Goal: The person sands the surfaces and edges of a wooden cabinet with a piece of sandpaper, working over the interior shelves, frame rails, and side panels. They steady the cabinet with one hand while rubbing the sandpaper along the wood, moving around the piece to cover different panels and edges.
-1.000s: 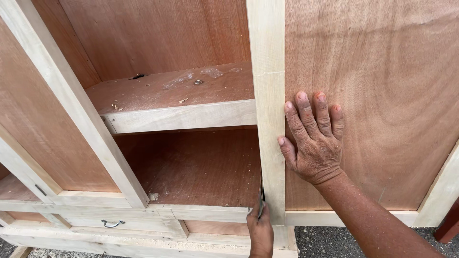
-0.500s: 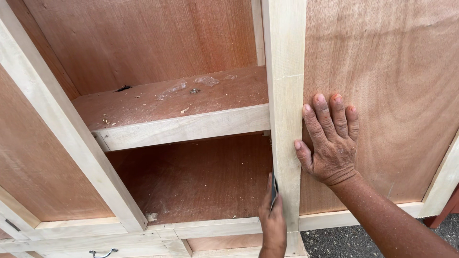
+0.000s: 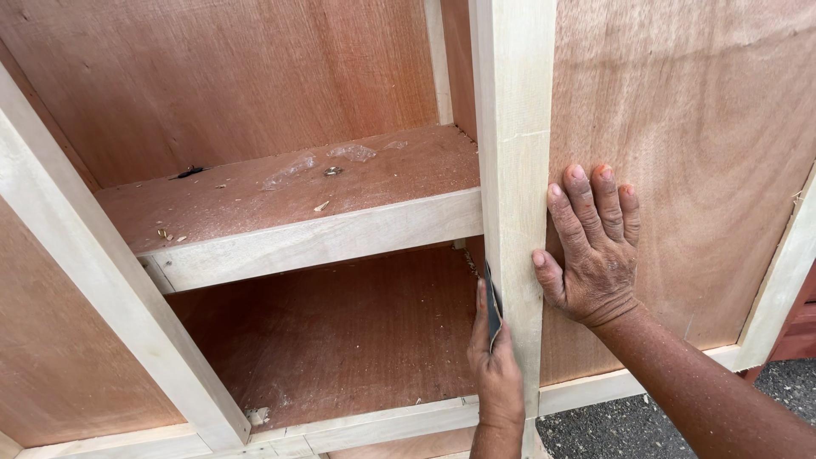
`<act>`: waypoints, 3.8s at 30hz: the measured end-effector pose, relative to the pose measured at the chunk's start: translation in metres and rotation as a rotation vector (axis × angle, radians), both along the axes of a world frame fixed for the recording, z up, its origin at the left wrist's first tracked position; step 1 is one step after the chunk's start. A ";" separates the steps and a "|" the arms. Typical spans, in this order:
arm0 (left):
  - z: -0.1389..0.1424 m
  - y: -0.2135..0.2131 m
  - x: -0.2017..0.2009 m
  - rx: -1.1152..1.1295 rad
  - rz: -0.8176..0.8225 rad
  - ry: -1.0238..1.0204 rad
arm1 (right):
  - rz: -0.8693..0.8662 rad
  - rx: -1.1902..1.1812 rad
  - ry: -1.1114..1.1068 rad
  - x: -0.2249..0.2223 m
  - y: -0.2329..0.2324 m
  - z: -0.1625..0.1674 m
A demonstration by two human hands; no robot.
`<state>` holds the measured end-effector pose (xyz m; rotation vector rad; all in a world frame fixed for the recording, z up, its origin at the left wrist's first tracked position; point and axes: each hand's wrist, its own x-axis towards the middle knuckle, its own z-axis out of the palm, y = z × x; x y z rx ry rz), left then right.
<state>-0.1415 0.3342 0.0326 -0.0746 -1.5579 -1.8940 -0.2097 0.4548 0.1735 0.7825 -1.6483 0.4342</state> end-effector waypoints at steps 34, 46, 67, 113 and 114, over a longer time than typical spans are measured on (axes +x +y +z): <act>0.005 0.108 -0.010 -0.610 1.209 -0.101 | 0.673 0.153 -0.014 -0.021 0.064 0.047; 0.052 0.104 -0.037 -0.619 1.293 -0.072 | 0.711 0.024 0.014 -0.036 0.059 0.041; 0.039 0.059 -0.056 -0.590 1.410 -0.050 | 0.466 0.074 0.132 -0.044 0.043 0.029; 0.055 0.086 -0.013 -0.712 1.139 0.035 | 0.352 0.070 0.114 -0.030 0.044 0.030; 0.044 0.093 -0.007 -0.691 1.119 -0.026 | 0.357 0.064 0.115 -0.031 0.044 0.030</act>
